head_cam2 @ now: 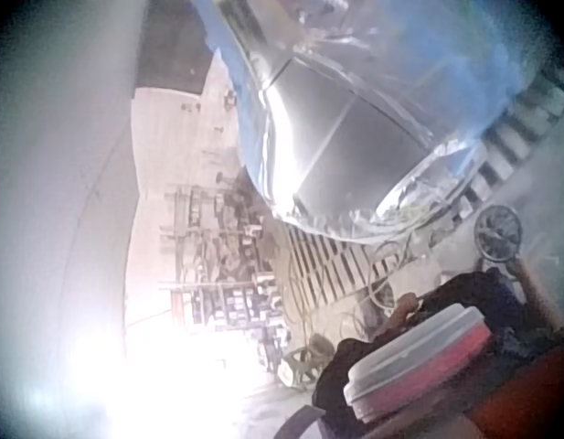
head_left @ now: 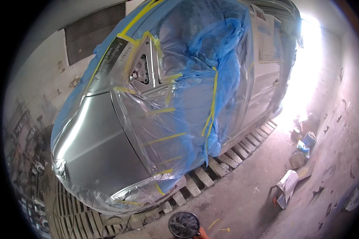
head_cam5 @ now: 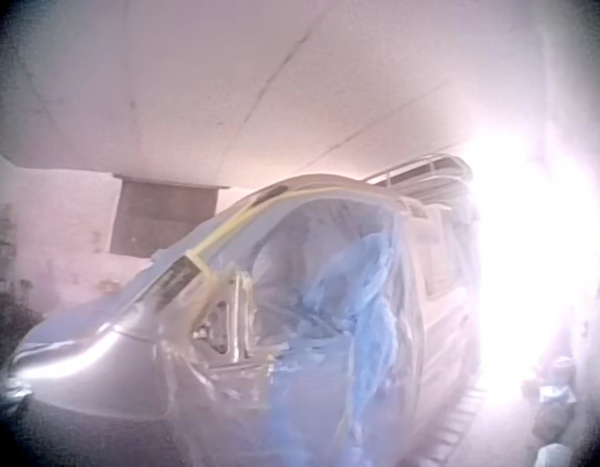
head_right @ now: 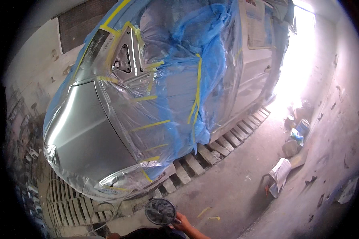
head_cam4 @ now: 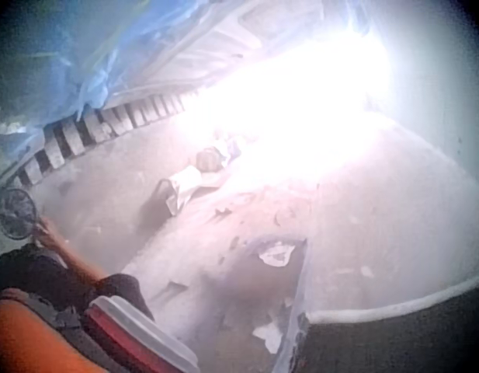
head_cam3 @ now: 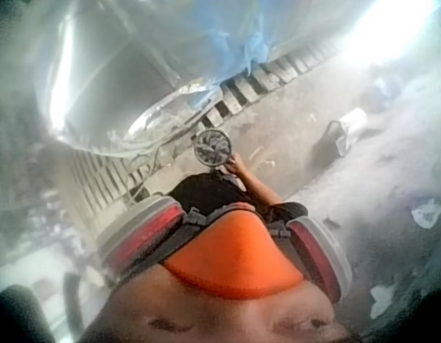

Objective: The person spray paints the hood of a silver car with a silver paint using a spray gun. The person then refills the spray gun from a bucket and stirs the paint with a stick before resuming painting.

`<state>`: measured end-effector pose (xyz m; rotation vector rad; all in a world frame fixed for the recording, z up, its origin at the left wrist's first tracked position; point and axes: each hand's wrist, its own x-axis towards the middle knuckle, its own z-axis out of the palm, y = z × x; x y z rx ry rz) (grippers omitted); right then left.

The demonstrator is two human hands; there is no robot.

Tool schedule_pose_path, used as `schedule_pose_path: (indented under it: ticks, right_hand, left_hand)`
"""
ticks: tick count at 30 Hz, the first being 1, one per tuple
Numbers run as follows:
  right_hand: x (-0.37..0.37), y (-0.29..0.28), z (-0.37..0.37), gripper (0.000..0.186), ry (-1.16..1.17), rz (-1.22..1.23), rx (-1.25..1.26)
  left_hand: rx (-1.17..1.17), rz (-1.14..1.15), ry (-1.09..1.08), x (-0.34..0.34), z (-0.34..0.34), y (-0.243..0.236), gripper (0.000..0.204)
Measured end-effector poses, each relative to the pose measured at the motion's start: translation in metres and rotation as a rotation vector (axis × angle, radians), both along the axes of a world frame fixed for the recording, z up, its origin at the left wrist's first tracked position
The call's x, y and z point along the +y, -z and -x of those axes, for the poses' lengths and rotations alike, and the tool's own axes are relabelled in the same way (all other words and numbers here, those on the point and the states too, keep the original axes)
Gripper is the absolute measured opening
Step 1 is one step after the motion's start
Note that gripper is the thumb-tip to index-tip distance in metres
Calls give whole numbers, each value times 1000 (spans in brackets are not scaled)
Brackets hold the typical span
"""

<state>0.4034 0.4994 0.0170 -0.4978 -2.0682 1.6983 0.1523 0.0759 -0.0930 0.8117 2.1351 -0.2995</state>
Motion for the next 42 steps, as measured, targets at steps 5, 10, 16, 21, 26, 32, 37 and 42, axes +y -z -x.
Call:
schedule_pose_path:
  ticks: [5, 10, 16, 21, 26, 32, 37, 42]
  right_hand:
    - [0, -3, 0, 36, -45, -18, 56]
    - [-3, 8, 6, 38, -68, 18, -57]
    - [-5, 31, 10, 37, -113, 2, -40]
    - [-28, -7, 25, 34, -215, -10, -152]
    - [-50, -26, 53, 31, -384, -78, -197]
    - [-108, -50, 121, 27, -587, -135, -190]
    - [-189, -69, 174, 24, -739, -193, -191]
    - [-277, -86, 226, 22, -853, -235, -212]
  left_hand:
    - [165, -38, -50, -13, -12, 7, 24]
    - [209, -70, -72, -5, -25, -7, 18]
    - [-117, 121, -11, 37, -41, -113, 35]
    - [59, 108, -395, -6, -57, -110, 34]
    - [163, 30, -484, -41, -70, -130, 23]
    - [242, -44, -642, -115, -67, -130, 17]
    - [267, -112, -732, -199, -42, -131, 16]
    - [378, -177, -815, -284, -4, -140, 17]
